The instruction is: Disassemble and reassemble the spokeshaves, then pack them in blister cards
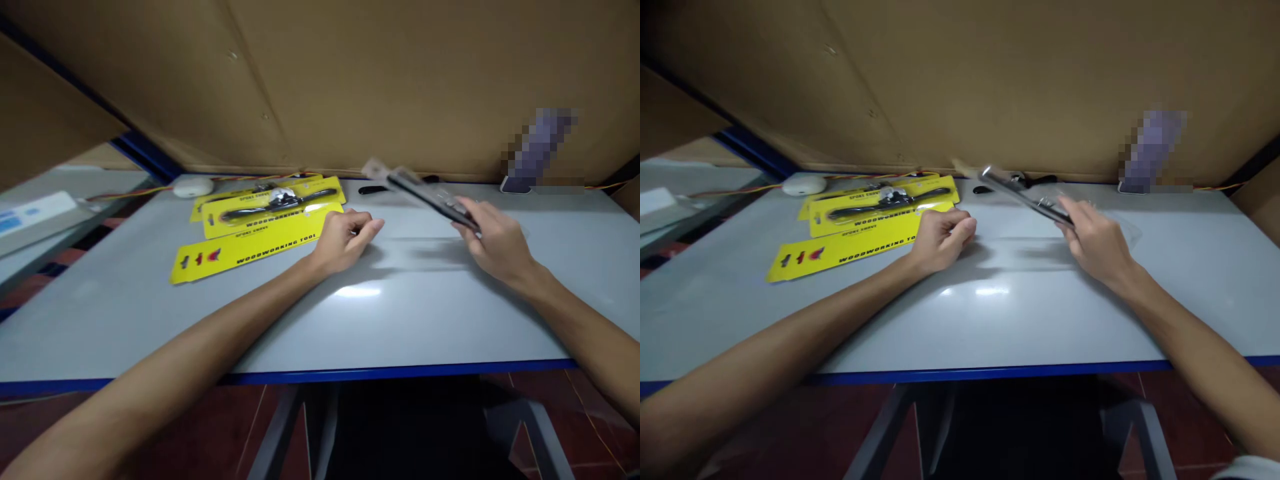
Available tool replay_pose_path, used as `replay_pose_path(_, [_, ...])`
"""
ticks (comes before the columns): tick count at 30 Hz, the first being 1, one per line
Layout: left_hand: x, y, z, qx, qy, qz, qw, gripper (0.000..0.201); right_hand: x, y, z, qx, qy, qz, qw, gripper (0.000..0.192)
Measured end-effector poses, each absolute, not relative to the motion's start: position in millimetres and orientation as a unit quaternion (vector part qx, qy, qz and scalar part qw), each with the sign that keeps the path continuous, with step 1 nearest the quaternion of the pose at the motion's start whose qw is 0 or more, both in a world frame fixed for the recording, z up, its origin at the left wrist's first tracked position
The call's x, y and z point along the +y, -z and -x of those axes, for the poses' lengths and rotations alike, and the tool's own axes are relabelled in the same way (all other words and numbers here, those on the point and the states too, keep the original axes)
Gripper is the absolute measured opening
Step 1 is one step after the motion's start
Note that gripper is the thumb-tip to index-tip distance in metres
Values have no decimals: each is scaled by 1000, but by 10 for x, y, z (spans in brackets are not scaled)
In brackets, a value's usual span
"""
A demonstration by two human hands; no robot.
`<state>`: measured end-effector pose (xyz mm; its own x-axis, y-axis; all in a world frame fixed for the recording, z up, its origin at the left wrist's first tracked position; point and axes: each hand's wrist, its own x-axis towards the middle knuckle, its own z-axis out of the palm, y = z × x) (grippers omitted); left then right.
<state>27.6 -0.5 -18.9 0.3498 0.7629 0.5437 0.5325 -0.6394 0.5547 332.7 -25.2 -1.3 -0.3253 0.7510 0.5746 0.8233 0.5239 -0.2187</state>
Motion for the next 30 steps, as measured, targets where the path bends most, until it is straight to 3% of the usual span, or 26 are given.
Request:
replay_pose_path(3, [98,124,-119,420,-366,-824,103,57,-224,-41,-3347,-753,-17,491,437,34])
replay_pose_path(6, [221,1,77,470,-282,-836,-6,51,-223,-83,-3305,-688,-174,473,523,25])
replay_pose_path(9, [300,-140,235,566,-198,-794,-100,56,-249,-114,-3245,-634,-288,454,557,30])
replay_pose_path(11, [311,-203,295,648,-154,-738,-113,60,-276,-124,-3227,-633,-306,468,535,34])
replay_pose_path(14, [278,-217,306,715,-94,-687,-89,54,-324,-115,-3236,-708,-270,504,415,36])
replay_pose_path(19, [172,-110,125,692,13,-718,-74,58,-350,-73,-3254,-834,-131,480,237,28])
replay_pose_path(24, [80,-36,-109,635,40,-764,-105,56,-259,-29,-3301,-865,-55,435,245,29])
replay_pose_path(30, [64,-40,-115,646,34,-759,-75,61,-248,24,-3365,-823,-9,479,307,29])
